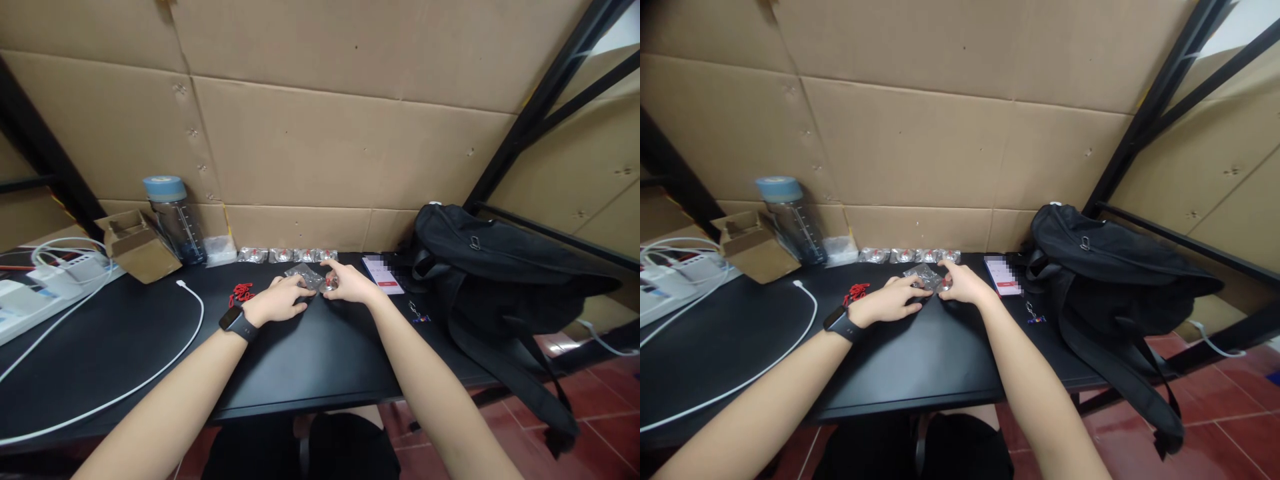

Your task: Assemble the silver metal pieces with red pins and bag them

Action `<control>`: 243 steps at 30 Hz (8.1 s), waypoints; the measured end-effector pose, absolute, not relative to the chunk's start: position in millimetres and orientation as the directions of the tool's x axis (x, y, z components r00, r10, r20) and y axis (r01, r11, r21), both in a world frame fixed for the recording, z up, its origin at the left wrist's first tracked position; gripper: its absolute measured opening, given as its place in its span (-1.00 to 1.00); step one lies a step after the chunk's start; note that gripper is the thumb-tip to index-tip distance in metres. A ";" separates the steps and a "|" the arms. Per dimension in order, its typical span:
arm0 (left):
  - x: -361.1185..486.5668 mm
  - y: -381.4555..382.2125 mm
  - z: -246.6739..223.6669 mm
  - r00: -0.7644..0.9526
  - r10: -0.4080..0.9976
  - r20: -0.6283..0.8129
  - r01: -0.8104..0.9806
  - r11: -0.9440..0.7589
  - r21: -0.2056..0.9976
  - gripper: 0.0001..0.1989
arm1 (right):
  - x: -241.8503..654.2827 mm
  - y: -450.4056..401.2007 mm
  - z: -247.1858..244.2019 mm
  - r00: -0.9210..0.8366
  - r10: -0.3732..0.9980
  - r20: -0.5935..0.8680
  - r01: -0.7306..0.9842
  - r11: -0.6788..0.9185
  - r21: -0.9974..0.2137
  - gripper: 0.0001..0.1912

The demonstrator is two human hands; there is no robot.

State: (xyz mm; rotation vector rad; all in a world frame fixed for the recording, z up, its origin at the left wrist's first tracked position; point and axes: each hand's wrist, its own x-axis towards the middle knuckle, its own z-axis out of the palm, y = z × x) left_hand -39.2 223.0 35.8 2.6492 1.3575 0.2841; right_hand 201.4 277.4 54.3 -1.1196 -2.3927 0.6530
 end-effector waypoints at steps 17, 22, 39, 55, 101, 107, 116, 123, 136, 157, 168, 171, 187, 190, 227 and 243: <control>-39.3 222.6 36.2 0.570 0.821 -0.019 0.800 -0.550 0.239 -0.56 | 190.6 281.1 44.9 -0.632 0.752 0.189 0.515 0.590 -0.622 -0.69; -39.9 220.6 37.3 0.583 0.812 -0.012 0.785 -0.560 0.263 -0.55 | 181.9 282.3 38.3 -0.596 0.752 0.281 0.537 0.633 -0.558 -0.65; -46.8 223.2 48.4 0.492 0.842 0.221 0.780 -0.539 0.318 -0.69 | 172.5 287.2 36.4 -0.649 0.654 0.388 0.524 0.754 -0.395 -0.70; -49.0 236.9 41.2 0.278 0.899 0.337 0.834 -0.400 0.379 -0.83 | 187.5 305.9 28.1 -0.592 0.694 0.410 0.484 0.713 -0.508 -0.90; -132.8 296.9 65.4 -0.228 0.957 0.178 0.945 0.174 0.276 -0.67 | 178.5 295.1 38.7 -0.377 0.831 0.410 0.705 0.544 -0.454 -0.75; -142.8 314.4 54.6 -0.209 0.966 0.154 0.967 0.180 0.178 -0.73 | 191.3 300.7 41.2 -0.362 0.853 0.377 0.741 0.508 -0.439 -0.71; -156.9 276.7 67.3 -0.045 0.996 -0.078 0.984 0.058 0.170 -0.79 | 212.9 310.3 36.2 -0.597 0.780 0.190 0.692 0.620 -0.370 -0.55; -153.6 256.3 55.5 0.007 0.999 -0.045 0.973 0.003 0.229 -0.91 | 212.8 309.6 35.9 -0.532 0.817 0.224 0.702 0.573 -0.423 -0.69; -84.3 233.9 64.2 0.222 0.870 0.440 0.638 -0.470 0.610 -0.78 | 188.1 287.1 45.9 -0.410 0.817 0.406 0.275 0.535 -0.799 -0.51; -41.8 220.1 52.2 0.055 0.799 0.599 0.748 -0.430 0.505 -0.87 | 142.6 247.1 47.2 -0.363 0.810 0.460 -0.061 0.472 -0.879 -0.51; -36.3 214.2 56.3 0.057 0.726 0.685 0.837 -0.408 0.363 -0.90 | 140.1 244.2 47.7 -0.337 0.828 0.448 -0.095 0.444 -0.891 -0.55; -36.2 214.0 55.5 0.069 0.730 0.680 0.827 -0.423 0.370 -0.89 | 140.7 244.9 47.7 -0.329 0.830 0.450 -0.101 0.442 -0.891 -0.55; -31.9 212.3 55.0 0.032 0.735 0.677 0.693 -0.505 0.515 -0.89 | 144.6 246.8 49.2 -0.382 0.857 0.345 -0.200 0.288 -0.937 -0.60; -31.8 216.3 52.0 0.023 0.787 0.617 0.624 -0.493 0.605 -0.87 | 147.6 250.0 47.8 -0.385 0.852 0.354 -0.169 0.312 -0.935 -0.59; -36.9 217.9 49.0 0.153 0.795 0.587 0.736 -0.488 0.470 -0.88 | 153.8 257.9 45.7 -0.410 0.720 0.560 0.219 0.673 -0.706 -0.91; -44.2 218.9 53.5 0.309 0.769 0.560 0.692 -0.586 0.421 -0.59 | 155.0 262.5 44.2 -0.424 0.776 0.467 0.240 0.593 -0.768 -0.95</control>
